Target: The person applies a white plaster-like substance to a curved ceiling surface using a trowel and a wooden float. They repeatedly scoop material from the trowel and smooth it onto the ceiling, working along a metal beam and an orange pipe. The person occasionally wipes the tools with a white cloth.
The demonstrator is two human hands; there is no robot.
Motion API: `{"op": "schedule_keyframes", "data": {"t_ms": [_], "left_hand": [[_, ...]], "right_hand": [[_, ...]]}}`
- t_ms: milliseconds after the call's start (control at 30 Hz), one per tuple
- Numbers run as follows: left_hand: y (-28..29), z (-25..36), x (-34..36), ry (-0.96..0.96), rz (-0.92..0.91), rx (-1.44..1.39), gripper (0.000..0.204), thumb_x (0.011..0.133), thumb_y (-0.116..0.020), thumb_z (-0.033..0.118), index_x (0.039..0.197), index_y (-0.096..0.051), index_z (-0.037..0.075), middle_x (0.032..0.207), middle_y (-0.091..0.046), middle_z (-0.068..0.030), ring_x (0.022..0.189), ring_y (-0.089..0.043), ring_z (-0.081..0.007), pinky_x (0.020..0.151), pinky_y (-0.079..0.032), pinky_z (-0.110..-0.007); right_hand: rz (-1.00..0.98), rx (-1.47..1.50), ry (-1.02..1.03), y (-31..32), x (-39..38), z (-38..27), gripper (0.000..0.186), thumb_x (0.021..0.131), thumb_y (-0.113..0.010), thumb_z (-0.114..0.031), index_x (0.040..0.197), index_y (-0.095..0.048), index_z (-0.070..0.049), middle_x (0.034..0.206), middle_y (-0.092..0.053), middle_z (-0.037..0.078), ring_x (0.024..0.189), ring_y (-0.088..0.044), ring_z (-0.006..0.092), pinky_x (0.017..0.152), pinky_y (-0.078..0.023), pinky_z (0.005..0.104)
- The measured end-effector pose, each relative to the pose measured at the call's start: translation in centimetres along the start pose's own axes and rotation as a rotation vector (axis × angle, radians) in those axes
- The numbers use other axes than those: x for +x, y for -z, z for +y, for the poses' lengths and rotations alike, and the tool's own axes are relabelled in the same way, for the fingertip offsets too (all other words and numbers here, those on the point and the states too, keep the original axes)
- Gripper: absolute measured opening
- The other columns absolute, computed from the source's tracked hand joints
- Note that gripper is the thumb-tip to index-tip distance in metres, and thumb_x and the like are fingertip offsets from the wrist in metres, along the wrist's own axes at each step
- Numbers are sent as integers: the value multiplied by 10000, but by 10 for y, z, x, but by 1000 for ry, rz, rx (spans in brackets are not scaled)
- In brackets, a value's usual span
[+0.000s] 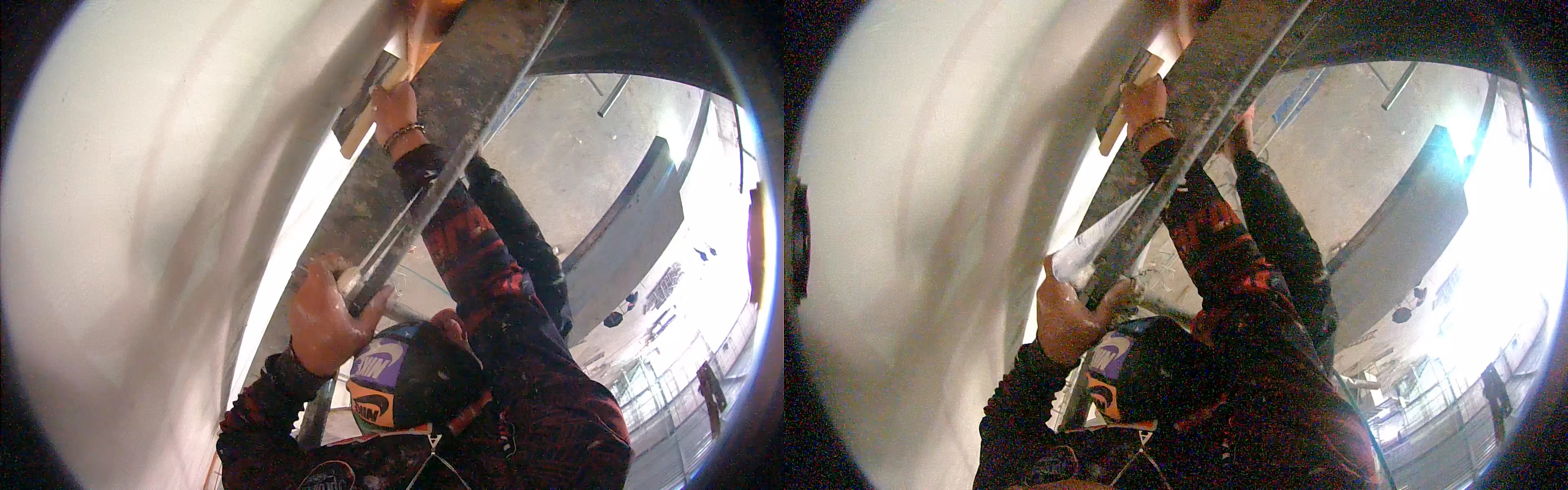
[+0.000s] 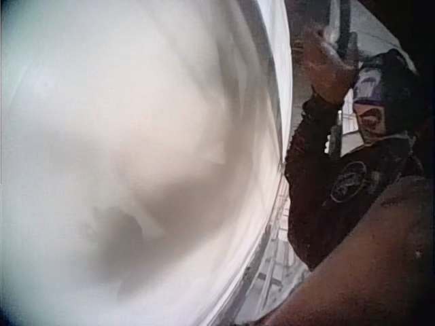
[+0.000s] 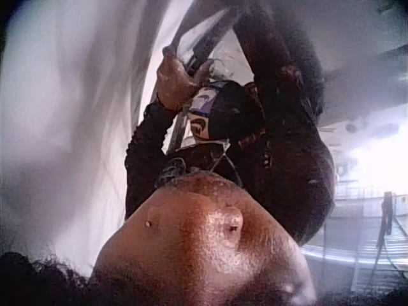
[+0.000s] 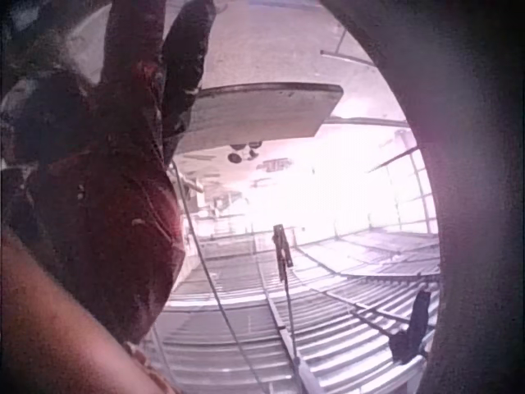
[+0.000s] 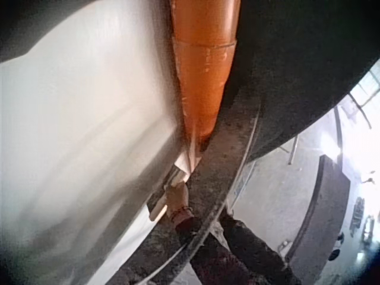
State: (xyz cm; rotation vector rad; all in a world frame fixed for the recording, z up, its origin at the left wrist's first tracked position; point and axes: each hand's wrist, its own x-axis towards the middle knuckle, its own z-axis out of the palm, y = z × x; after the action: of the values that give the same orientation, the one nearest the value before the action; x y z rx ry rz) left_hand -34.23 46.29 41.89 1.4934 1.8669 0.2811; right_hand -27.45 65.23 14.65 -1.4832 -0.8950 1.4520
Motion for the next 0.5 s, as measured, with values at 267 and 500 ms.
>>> {"op": "schedule_keyframes", "data": {"t_ms": [267, 500], "left_hand": [[18, -12, 1, -2, -69, -11, 517, 657, -790, 215, 985, -468, -23, 854, -528, -186, 728, -570, -337, 631, -467, -384], [16, -19, 11, -115, -95, -46, 515, 672, -786, 210, 993, -460, -26, 845, -532, -174, 720, -580, -332, 617, -474, -383]], "right_hand": [[-436, -1583, 411, -67, 48, 4, 133, 733, -632, -244, 801, -650, -132, 773, -659, 77, 745, -641, 222, 607, -486, 364], [-379, -1218, 613, -31, 81, 3, 173, 668, -684, -183, 790, -621, -78, 813, -651, 121, 753, -633, 276, 663, -504, 380]]}}
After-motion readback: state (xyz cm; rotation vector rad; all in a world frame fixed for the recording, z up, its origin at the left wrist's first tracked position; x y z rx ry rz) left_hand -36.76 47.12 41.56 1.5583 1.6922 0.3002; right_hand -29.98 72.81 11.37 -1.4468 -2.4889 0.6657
